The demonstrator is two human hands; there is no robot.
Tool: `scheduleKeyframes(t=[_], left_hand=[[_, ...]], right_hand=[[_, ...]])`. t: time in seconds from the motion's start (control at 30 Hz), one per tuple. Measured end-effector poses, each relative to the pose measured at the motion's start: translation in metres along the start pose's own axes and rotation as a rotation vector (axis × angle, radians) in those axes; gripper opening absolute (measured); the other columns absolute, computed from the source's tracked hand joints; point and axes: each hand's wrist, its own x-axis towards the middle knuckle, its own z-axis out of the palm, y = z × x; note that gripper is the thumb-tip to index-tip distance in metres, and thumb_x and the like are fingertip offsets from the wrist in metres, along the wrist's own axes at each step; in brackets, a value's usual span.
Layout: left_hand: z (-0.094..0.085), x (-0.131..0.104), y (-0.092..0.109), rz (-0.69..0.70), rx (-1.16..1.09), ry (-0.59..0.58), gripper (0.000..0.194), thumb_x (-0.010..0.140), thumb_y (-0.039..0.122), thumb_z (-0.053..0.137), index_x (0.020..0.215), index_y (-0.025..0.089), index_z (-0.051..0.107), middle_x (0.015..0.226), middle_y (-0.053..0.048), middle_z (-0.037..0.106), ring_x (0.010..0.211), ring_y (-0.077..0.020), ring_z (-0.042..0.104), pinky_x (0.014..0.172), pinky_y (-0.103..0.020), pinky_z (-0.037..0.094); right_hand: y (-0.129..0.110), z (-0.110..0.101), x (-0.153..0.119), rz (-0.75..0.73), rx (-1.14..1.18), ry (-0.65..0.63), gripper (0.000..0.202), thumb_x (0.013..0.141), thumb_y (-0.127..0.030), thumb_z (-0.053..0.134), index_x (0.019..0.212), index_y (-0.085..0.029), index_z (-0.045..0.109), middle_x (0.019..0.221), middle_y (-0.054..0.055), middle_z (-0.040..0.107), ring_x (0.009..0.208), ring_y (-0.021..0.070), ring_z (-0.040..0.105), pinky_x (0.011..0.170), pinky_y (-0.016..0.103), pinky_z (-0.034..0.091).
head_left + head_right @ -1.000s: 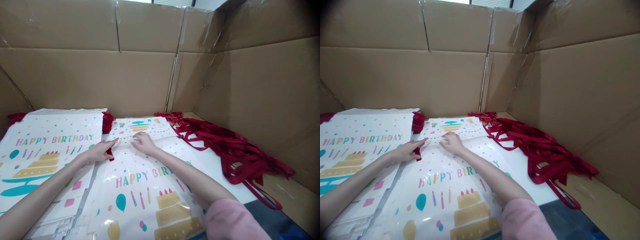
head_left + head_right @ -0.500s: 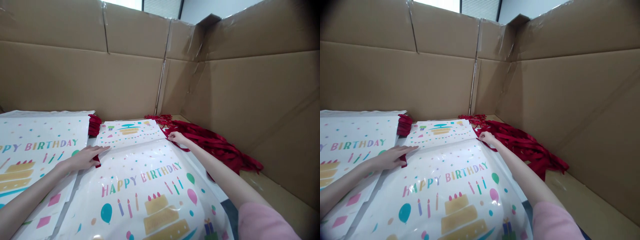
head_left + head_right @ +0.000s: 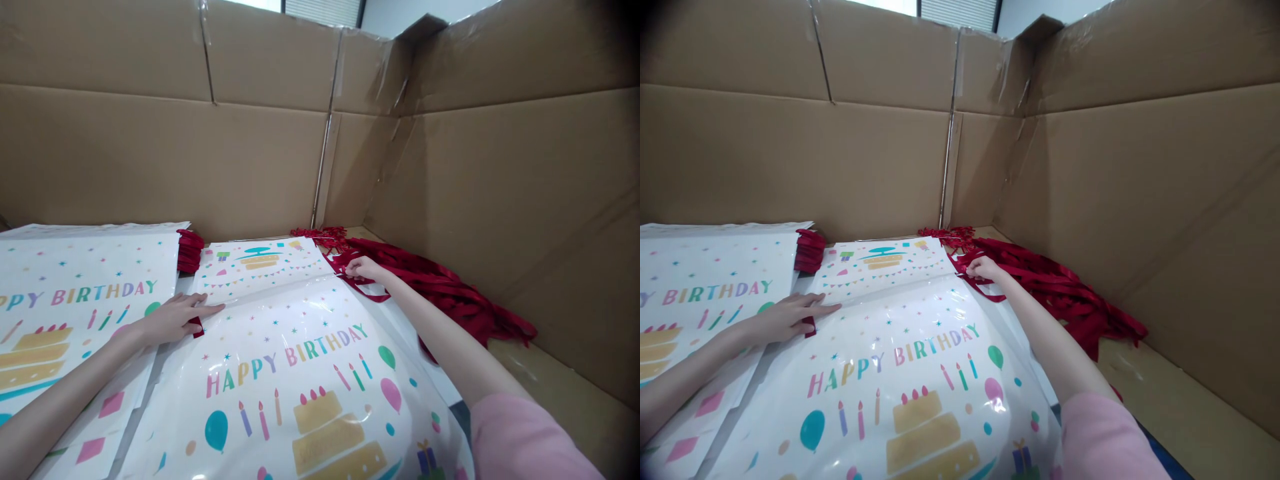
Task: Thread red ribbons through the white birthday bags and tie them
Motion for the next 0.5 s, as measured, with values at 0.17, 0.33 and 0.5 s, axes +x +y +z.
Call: scheduleKeyframes(t=[0.17,0.33,0.5], left_hand=[[0.003,0.000,-0.003,-0.011,-0.007,-0.003,0.053,0.087,0.030,0.040,0.138,0.041,0.034,0.144,-0.004,0.034,0.124,-0.0297,0.038,0.099,-0.039,0.034],[0.004,0.001,-0.005,0.002,-0.017,0.012,0.053,0.086,0.032,0.042,0.138,0.040,0.035,0.143,-0.004,0.036,0.122,-0.0292,0.040,0.097,-0.038,0.035],[0.001,0.000,-0.003,-0.007,-0.023,-0.018,0.054,0.087,0.030,0.041,0.139,0.042,0.032,0.144,-0.004,0.033,0.125,-0.0301,0.037,0.100,-0.041,0.033]], right_hand=[[0.003,-0.014,0.009,0.064,0.035,0.038,0.016,0.061,-0.023,0.073,0.063,-0.009,0.065,0.054,0.005,0.059,0.049,0.0106,0.053,0.050,0.021,0.045],[0.009,-0.055,0.009,0.171,0.040,0.209,0.011,0.068,-0.007,0.066,0.059,-0.009,0.059,0.049,0.005,0.056,0.044,0.0086,0.050,0.048,0.021,0.043],[-0.004,-0.123,-0.018,0.130,0.040,0.578,0.016,0.078,0.001,0.051,0.064,-0.003,0.055,0.061,0.015,0.061,0.050,0.0065,0.056,0.057,0.022,0.044]])
